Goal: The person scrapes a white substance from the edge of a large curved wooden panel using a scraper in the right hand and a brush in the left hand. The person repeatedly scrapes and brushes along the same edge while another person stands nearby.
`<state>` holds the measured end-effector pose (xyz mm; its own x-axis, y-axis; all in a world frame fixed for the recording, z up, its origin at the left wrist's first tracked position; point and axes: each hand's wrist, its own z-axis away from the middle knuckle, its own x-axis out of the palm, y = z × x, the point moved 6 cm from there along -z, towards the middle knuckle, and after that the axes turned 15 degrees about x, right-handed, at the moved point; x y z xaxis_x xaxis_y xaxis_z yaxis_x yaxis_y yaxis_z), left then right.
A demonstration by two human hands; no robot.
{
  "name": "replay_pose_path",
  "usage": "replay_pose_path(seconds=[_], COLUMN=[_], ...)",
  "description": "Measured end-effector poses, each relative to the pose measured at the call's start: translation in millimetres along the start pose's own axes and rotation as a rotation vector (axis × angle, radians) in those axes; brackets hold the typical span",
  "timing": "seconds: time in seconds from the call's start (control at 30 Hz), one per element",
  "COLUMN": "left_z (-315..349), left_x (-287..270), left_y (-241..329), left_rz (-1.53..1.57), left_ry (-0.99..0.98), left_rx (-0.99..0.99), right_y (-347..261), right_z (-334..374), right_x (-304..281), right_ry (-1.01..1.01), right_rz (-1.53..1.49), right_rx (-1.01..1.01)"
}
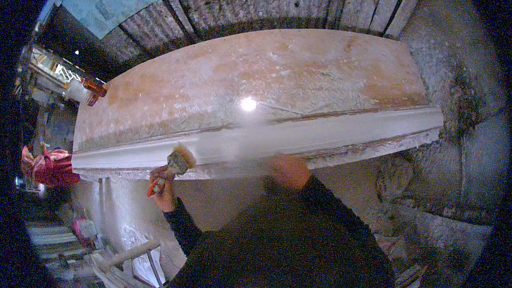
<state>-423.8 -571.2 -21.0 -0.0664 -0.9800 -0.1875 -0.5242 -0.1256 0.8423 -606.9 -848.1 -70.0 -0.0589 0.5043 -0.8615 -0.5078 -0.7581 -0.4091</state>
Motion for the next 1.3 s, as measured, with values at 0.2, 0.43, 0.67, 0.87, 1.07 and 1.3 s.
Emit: replay_pose_path(seconds=[0.2,0.43,0.67,0.87,1.07,1.3], left_z=[22.1,72.6,138.9,184.9,210.2,216.4], left_x=[29.5,109.8,246.2,359.2,388.1,353.2], left_y=[9.9,49.3,100.0,166.0,209.8,215.2], left_rz=[-0.107,-0.088,0.020,-0.013,-0.096,-0.222], left_ry=[-0.125,-0.073,-0.055,-0.178,-0.232,-0.034], left_rx=[0.061,0.057,-0.005,-0.045,-0.018,0.176], right_y=[38.4,180.1,371.7,541.3,735.9,681.0], right_z=[3.5,37.3,95.3,154.7,238.1,246.7], right_x=[-35.1,-93.3,-166.8,-225.8,-286.0,-322.8], right_ry=[0.056,-0.064,-0.074,-0.007,0.157,0.198], right_rz=[-0.055,0.030,0.004,-0.091,-0.079,-0.159], right_rx=[-0.134,0.030,0.136,0.356,0.703,0.830])
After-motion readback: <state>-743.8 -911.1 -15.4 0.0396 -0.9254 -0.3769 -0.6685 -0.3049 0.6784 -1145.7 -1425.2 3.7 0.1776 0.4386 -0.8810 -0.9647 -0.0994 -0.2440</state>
